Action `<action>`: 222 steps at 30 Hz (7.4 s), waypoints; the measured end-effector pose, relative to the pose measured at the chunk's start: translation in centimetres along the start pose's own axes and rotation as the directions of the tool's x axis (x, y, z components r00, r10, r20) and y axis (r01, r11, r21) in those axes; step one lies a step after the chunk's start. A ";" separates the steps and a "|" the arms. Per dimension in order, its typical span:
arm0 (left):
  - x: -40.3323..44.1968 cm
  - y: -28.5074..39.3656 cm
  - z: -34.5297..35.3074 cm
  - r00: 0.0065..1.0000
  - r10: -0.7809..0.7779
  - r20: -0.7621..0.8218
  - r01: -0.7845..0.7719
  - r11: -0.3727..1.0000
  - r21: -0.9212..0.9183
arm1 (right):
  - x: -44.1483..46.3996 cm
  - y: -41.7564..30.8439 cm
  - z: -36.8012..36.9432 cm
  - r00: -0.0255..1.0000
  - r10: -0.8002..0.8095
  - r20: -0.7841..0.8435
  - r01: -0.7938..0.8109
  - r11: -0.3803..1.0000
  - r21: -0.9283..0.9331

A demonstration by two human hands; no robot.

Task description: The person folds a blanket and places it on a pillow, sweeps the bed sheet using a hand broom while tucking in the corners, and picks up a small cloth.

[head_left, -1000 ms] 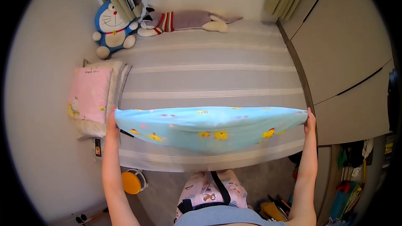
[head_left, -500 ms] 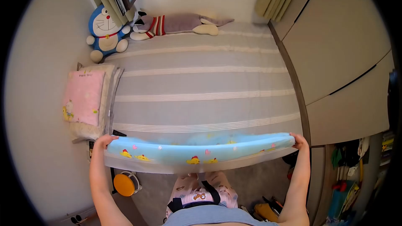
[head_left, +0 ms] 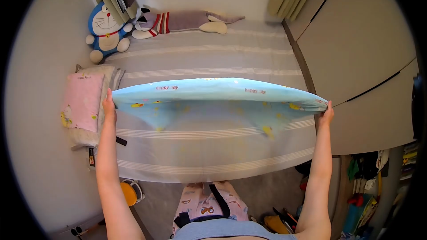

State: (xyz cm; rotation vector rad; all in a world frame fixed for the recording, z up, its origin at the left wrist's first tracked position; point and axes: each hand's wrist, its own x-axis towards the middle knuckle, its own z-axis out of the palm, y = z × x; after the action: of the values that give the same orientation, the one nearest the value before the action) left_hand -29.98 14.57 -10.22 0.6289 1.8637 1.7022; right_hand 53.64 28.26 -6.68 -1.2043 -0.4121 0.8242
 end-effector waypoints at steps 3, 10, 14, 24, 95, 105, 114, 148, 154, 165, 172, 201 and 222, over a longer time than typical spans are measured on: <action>-2.6 -2.9 -0.6 0.999 0.016 -0.047 -0.007 0.983 0.186 | 2.0 4.1 -4.3 1.000 0.006 0.004 -0.005 0.994 -0.106; -12.8 -14.5 -6.3 0.989 -0.144 0.040 0.085 0.760 0.644 | 0.9 14.5 -16.2 0.973 0.116 -0.201 -0.208 0.820 -0.533; -21.7 -28.0 -13.3 0.899 -0.434 0.053 0.152 0.424 0.893 | -1.3 21.6 -26.3 0.950 -0.017 -0.312 -0.292 0.305 -0.907; -21.1 -38.0 -6.6 0.942 -0.297 0.157 0.050 0.587 0.808 | -15.9 34.9 -18.1 0.791 0.497 0.358 0.392 0.038 -0.919; -28.6 -36.1 23.3 0.758 0.114 0.643 -0.598 0.514 0.615 | 0.3 37.7 -14.2 0.899 0.002 0.438 0.438 0.038 -0.898; -32.9 -37.8 32.7 0.751 0.055 0.658 -0.638 0.316 0.702 | 9.6 40.9 -5.6 0.865 0.054 0.499 0.458 0.319 -0.830; -32.3 -37.5 30.5 0.739 -0.108 0.665 -0.653 0.127 0.747 | 16.0 41.7 -10.1 0.898 -0.064 0.435 0.425 0.377 -0.823; -22.5 -31.4 -1.3 0.725 -0.572 0.384 0.689 0.604 -0.400 | -50.8 40.1 9.3 0.163 0.709 0.686 0.259 0.640 -0.723; -19.1 -37.4 -7.6 0.726 -0.629 0.277 0.539 0.771 0.338 | -60.9 47.2 5.0 -0.133 0.740 0.660 0.215 0.671 -0.710; -19.8 -27.9 -2.5 0.853 -0.060 0.518 -0.168 0.909 0.381 | -48.3 41.4 3.0 0.804 0.289 0.519 0.233 0.650 -0.723; -20.0 -38.5 -9.2 0.948 -0.263 0.181 0.000 0.567 0.824 | -39.6 44.2 -0.1 0.789 0.142 0.598 0.581 0.147 -0.801; 0.2 -2.0 -24.4 0.895 0.118 0.431 -0.423 0.535 0.731 | -67.2 33.2 32.3 0.647 0.374 0.664 -0.020 0.879 -0.476; 28.3 -10.0 -55.3 0.893 0.202 0.403 -0.398 -0.064 0.915 | -98.0 52.5 58.9 -0.014 0.632 0.775 0.966 0.209 -0.153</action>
State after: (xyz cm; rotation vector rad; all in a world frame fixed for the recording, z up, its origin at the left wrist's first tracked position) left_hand -87.61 -9.04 -18.80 1.7801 2.7584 -0.0288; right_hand -67.96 0.12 -22.62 -1.1412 -3.0126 0.8118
